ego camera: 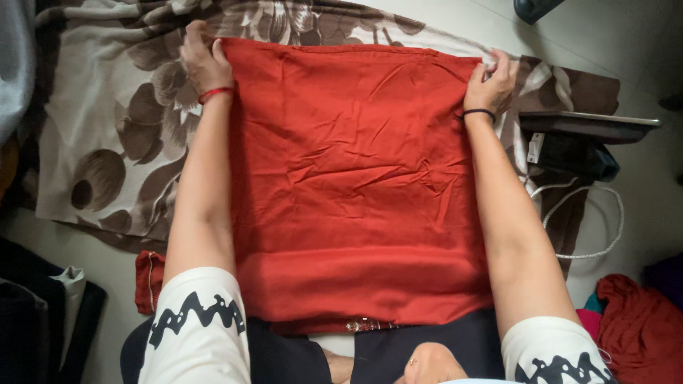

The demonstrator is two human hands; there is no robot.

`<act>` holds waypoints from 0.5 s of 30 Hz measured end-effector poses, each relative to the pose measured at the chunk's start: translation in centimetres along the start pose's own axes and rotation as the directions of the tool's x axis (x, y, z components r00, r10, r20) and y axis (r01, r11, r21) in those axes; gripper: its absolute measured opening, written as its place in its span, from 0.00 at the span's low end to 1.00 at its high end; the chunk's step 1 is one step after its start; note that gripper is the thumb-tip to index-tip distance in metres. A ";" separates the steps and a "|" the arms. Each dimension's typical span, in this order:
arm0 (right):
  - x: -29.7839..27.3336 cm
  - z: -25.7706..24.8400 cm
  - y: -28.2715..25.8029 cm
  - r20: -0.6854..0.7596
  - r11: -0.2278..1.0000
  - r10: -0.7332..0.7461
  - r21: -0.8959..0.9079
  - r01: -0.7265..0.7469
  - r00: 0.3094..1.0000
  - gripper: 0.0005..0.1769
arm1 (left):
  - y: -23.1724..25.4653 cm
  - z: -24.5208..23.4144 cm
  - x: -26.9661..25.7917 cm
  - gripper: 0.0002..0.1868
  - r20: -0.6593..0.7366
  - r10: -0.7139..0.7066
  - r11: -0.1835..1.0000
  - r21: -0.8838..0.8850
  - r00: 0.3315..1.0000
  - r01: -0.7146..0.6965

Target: The person irons a red embroidered garment laid out on a floral-patterned cloth on the floor. They use a handheld iron to smooth the sleeves and body, periodically adjusting the fabric and flipping it over to iron the reverse side.

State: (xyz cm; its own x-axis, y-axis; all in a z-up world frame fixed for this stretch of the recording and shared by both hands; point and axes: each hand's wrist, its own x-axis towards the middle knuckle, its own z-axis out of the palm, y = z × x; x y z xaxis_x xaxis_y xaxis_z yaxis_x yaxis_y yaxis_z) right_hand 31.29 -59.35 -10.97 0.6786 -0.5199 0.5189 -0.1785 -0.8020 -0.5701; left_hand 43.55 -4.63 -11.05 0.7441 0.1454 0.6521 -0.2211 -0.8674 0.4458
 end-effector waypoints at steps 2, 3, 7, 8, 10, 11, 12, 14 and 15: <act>-0.2 -0.6 -2.1 0.047 0.995 -0.076 0.061 0.073 0.996 0.13 | 2.2 -0.4 0.1 0.20 -0.108 0.099 0.973 0.218 0.989 -0.074; -0.3 -0.8 -3.2 0.068 0.990 -0.115 0.093 0.108 0.991 0.13 | 3.4 -0.7 -0.2 0.20 -0.038 0.223 0.960 0.180 0.974 -0.213; -2.2 -0.3 -7.0 0.197 0.823 -0.569 0.123 0.555 0.799 0.05 | 9.7 0.5 -2.6 0.18 0.180 0.557 0.829 -0.053 0.811 -0.557; -2.2 0.4 -8.0 0.232 0.823 -0.567 0.145 0.549 0.790 0.05 | 11.3 1.4 -3.1 0.17 0.162 0.578 0.816 -0.101 0.800 -0.569; -2.1 1.6 -9.2 0.269 0.830 -0.558 0.170 0.531 0.786 0.06 | 13.8 3.1 -3.3 0.15 0.210 0.575 0.818 -0.176 0.791 -0.547; -2.0 2.2 -9.6 0.271 0.836 -0.549 0.175 0.521 0.791 0.07 | 14.7 3.9 -3.2 0.13 0.277 0.551 0.834 -0.203 0.787 -0.513; -1.8 2.6 -9.8 0.274 0.841 -0.540 0.180 0.510 0.795 0.08 | 15.4 4.5 -3.3 0.11 0.344 0.528 0.849 -0.227 0.777 -0.477; -1.1 3.1 -9.8 0.279 0.843 -0.538 0.190 0.504 0.795 0.06 | 16.0 5.3 -3.1 0.09 0.384 0.474 0.880 -0.217 0.792 -0.422; -0.9 3.3 -9.7 0.282 0.844 -0.537 0.195 0.500 0.795 0.06 | 16.1 5.6 -2.9 0.11 0.404 0.446 0.895 -0.211 0.798 -0.393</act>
State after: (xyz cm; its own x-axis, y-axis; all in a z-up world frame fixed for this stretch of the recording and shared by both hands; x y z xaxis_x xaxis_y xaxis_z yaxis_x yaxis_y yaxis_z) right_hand 34.74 -50.12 -8.01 0.8363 0.1002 0.5390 0.3279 -0.8794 -0.3453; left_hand 41.31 -21.65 -9.19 0.7501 -0.4634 0.4718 -0.6238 -0.7327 0.2721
